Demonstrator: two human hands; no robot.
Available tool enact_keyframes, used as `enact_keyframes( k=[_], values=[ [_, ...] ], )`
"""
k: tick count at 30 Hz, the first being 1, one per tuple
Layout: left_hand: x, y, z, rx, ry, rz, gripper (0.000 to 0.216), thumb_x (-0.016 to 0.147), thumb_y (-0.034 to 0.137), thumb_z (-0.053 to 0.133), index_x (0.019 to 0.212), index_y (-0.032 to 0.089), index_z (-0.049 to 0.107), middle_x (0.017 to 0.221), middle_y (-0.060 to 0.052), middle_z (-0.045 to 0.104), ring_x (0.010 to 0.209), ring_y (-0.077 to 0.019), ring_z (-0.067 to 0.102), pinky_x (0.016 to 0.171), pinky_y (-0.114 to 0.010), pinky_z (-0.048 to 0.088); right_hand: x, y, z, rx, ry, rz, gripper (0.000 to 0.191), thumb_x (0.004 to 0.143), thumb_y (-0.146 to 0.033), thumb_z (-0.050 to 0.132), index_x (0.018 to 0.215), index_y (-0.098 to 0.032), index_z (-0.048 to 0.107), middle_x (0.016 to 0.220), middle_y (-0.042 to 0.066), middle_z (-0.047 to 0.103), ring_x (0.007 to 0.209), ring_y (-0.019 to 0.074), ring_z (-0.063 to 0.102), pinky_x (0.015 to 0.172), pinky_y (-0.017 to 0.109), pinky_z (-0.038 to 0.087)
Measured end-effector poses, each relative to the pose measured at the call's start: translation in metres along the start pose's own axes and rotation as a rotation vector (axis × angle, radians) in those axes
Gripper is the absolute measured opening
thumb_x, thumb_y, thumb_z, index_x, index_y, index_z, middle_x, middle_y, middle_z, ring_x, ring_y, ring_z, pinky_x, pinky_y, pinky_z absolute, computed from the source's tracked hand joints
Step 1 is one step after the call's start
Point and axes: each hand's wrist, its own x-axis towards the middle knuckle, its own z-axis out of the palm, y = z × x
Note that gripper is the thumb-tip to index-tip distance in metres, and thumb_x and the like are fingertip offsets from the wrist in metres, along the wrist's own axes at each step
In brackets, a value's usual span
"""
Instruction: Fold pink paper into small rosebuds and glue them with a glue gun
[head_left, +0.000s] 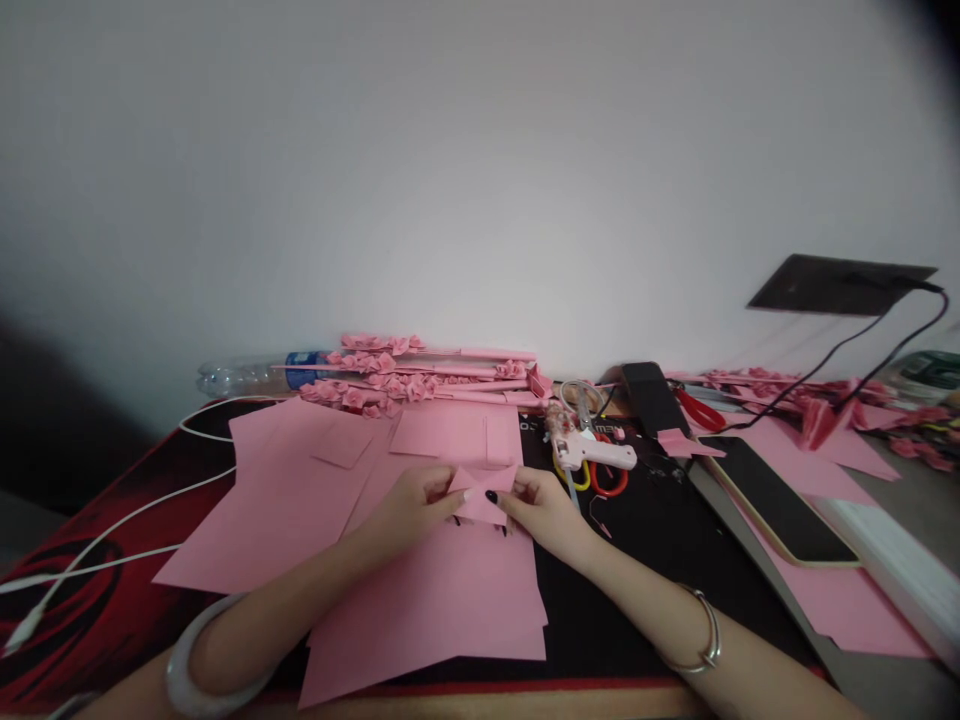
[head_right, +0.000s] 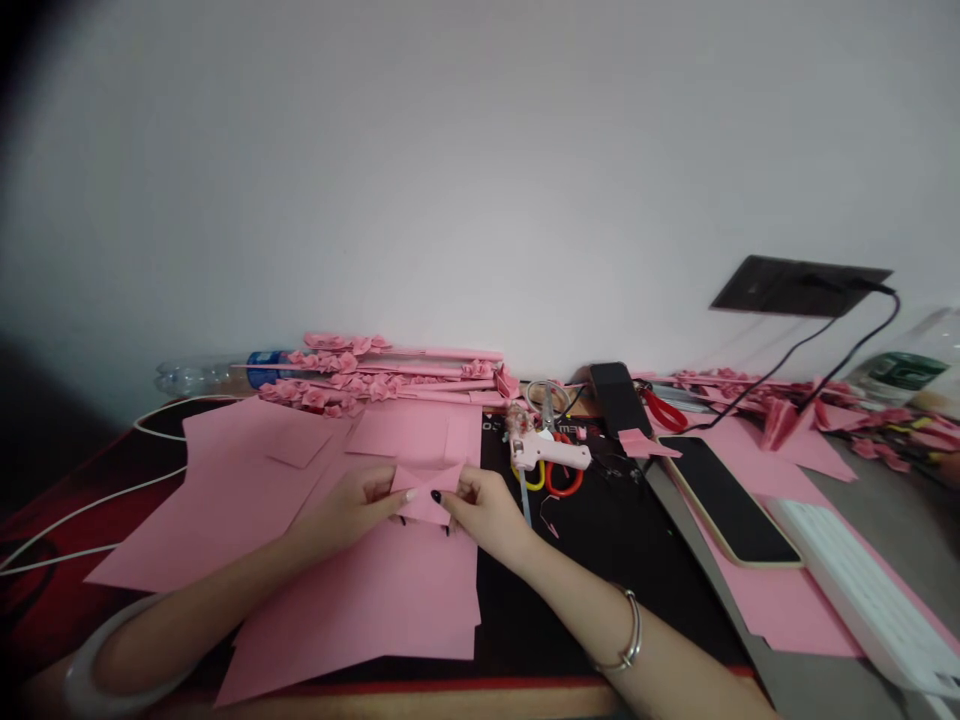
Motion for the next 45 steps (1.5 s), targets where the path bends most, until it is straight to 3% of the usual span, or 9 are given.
enact_keyframes(
  k=[8,17,21,24,30,36,39,42,45],
  values=[
    [-0.002,0.002,-0.003,-0.033,-0.166,0.04,0.028,0.089,0.028,0.048,0.077,0.016,0.07,0.07,-0.001,0.069,0.067,-0.0167,0.061,0.061,-0.023,0.046,-0.001,-0.007,0.001,0.072,-0.069,0.003,0.028,0.079,-0.044,0.063,0.078,-0.016,0.059,0.056,-0.003,0.058,0.048,0.0128,0.057,0.049,0.025,0.047],
    [0.001,-0.008,-0.002,-0.154,-0.071,-0.034,0.015,0.083,0.026,0.056,0.081,0.015,0.065,0.078,-0.003,0.07,0.072,-0.0169,0.063,0.066,-0.026,0.048,-0.001,-0.008,-0.001,0.117,-0.101,-0.03,0.029,0.079,-0.044,0.065,0.088,-0.016,0.064,0.056,-0.002,0.064,0.045,0.0124,0.058,0.047,0.024,0.049],
    [0.004,-0.015,-0.004,-0.252,-0.103,-0.048,0.023,0.083,0.03,0.058,0.097,0.014,0.063,0.084,-0.006,0.071,0.076,-0.0176,0.065,0.069,-0.029,0.052,-0.001,-0.009,-0.002,0.158,-0.09,-0.05,0.029,0.081,-0.044,0.064,0.083,-0.015,0.067,0.054,0.0,0.065,0.044,0.013,0.058,0.047,0.025,0.049],
    [0.005,-0.017,-0.005,-0.349,-0.106,-0.063,0.029,0.08,0.031,0.062,0.104,0.015,0.061,0.077,-0.003,0.069,0.069,-0.0154,0.064,0.066,-0.029,0.053,-0.002,-0.01,-0.002,0.223,-0.052,-0.033,0.024,0.079,-0.037,0.066,0.087,-0.015,0.071,0.05,-0.001,0.064,0.042,0.013,0.058,0.045,0.024,0.049],
    [0.004,-0.017,-0.006,-0.502,-0.123,-0.111,0.024,0.074,0.031,0.069,0.092,0.017,0.061,0.076,-0.003,0.068,0.065,-0.0143,0.064,0.063,-0.027,0.054,-0.002,-0.007,-0.002,0.342,-0.03,-0.002,0.015,0.072,-0.025,0.069,0.084,-0.018,0.074,0.056,0.0,0.067,0.045,0.014,0.061,0.048,0.025,0.05],
    [0.005,-0.02,-0.008,-0.575,-0.165,-0.129,0.018,0.075,0.033,0.061,0.078,0.015,0.061,0.071,-0.006,0.07,0.066,-0.0184,0.068,0.068,-0.033,0.055,-0.003,-0.008,-0.004,0.453,-0.127,-0.027,0.019,0.077,-0.029,0.06,0.079,-0.014,0.073,0.055,0.003,0.066,0.048,0.0149,0.063,0.05,0.026,0.053],
    [0.004,-0.019,-0.007,-0.48,-0.15,-0.103,0.021,0.079,0.036,0.06,0.078,0.015,0.061,0.071,-0.005,0.07,0.066,-0.0175,0.068,0.068,-0.033,0.055,-0.002,-0.007,-0.003,0.371,-0.108,-0.023,0.022,0.078,-0.034,0.063,0.08,-0.014,0.07,0.054,0.002,0.065,0.047,0.0149,0.063,0.046,0.025,0.052],
    [0.003,-0.016,-0.004,-0.393,-0.112,-0.114,0.014,0.078,0.028,0.066,0.081,0.016,0.061,0.07,-0.001,0.068,0.067,-0.0163,0.068,0.067,-0.029,0.055,-0.001,-0.005,-0.001,0.243,-0.049,0.014,0.022,0.074,-0.031,0.071,0.089,-0.015,0.067,0.053,-0.002,0.063,0.04,0.0128,0.062,0.04,0.022,0.051],
    [0.003,-0.012,-0.002,-0.356,-0.091,-0.135,0.019,0.075,0.023,0.066,0.092,0.018,0.059,0.082,-0.002,0.07,0.067,-0.0166,0.069,0.065,-0.03,0.056,0.0,-0.004,0.0,0.214,-0.036,0.038,0.031,0.073,-0.029,0.073,0.099,-0.016,0.063,0.058,-0.003,0.065,0.038,0.0117,0.061,0.037,0.021,0.049]
  ],
)
